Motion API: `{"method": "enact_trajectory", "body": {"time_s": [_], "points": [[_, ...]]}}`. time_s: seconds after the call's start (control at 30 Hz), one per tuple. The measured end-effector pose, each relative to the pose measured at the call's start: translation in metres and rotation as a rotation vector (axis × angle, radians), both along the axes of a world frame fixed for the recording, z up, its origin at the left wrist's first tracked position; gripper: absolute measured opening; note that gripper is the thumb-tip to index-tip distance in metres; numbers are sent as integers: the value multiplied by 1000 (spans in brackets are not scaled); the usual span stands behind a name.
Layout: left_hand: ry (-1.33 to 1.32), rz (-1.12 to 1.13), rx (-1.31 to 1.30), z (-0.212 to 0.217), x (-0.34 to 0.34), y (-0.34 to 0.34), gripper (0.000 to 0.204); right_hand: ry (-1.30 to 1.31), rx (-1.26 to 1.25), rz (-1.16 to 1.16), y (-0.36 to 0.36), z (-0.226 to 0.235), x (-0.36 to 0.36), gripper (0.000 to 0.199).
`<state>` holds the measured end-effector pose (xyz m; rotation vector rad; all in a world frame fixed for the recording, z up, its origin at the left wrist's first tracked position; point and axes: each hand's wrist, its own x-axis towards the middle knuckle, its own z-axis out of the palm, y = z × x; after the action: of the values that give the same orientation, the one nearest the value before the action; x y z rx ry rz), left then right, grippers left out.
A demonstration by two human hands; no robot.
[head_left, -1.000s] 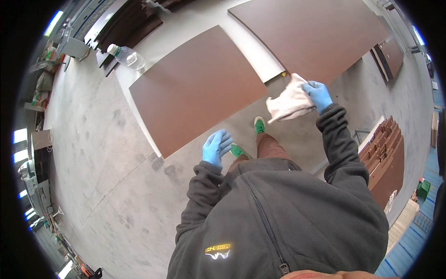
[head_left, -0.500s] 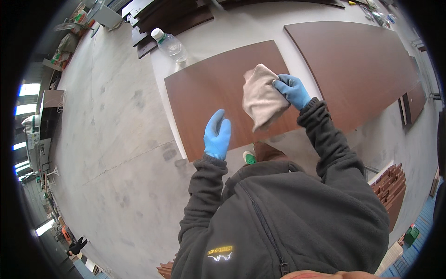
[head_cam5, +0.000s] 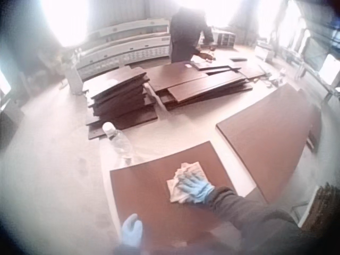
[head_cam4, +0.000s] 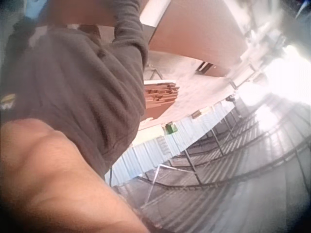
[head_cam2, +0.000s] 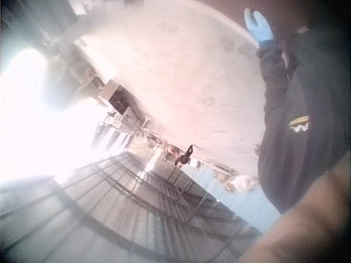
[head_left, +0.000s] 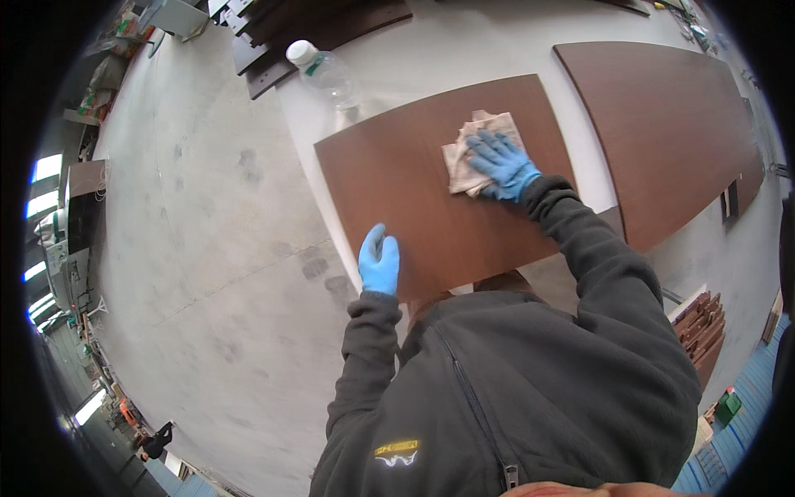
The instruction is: The person wipes a white board and several brown panels with a cloth, occasionally using a water bottle to moisten the cloth. They handle the panels one at a time, flip them over, and stack them on the floor.
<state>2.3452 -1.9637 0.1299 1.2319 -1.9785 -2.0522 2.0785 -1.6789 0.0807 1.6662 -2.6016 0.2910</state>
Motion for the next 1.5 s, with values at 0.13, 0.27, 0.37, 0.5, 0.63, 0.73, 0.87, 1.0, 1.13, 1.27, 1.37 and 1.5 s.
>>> {"method": "enact_trajectory", "body": {"time_s": [0.13, 0.27, 0.37, 0.5, 0.63, 0.73, 0.87, 1.0, 1.13, 1.27, 1.37, 1.5], "points": [[249, -22, -461, 9, -96, -75, 99, -638, -643, -455, -33, -36, -17, 47], [337, -63, -596, 12, -224, -137, 129, -1630, -1551, -1082, -60, -13, 2, 58], [318, -23, -549, 5, -277, -151, 133, -1798, -1748, -912, -72, 25, 22, 72], [416, 32, -580, -9, -312, -148, 131, -2007, -1806, -653, -92, 57, 42, 60], [600, 75, -365, -20, -342, -153, 108, -2014, -1741, -888, -101, 71, 46, 52], [670, 96, -343, -12, -341, -161, 86, -1980, -1725, -892, -94, 81, 43, 53], [610, -359, 17, 29, -285, -165, 73, -1886, -1696, -921, -77, 94, 34, 52], [287, -621, 696, 63, -198, -120, 67, -1899, -1669, -858, -66, 97, 26, 54], [-169, -684, 1354, 82, -136, -58, 73, -1979, -1614, -736, -59, 92, 29, 57], [-341, -625, 1514, 91, -118, -23, 74, -2126, -1543, -651, -49, 86, 37, 57], [-458, -535, 1458, 95, -121, -12, 73, -2194, -1505, -595, -41, 81, 41, 57], [-508, -519, 1451, 97, -130, -4, 68, -2112, -1512, -655, -29, 73, 42, 60]]}}
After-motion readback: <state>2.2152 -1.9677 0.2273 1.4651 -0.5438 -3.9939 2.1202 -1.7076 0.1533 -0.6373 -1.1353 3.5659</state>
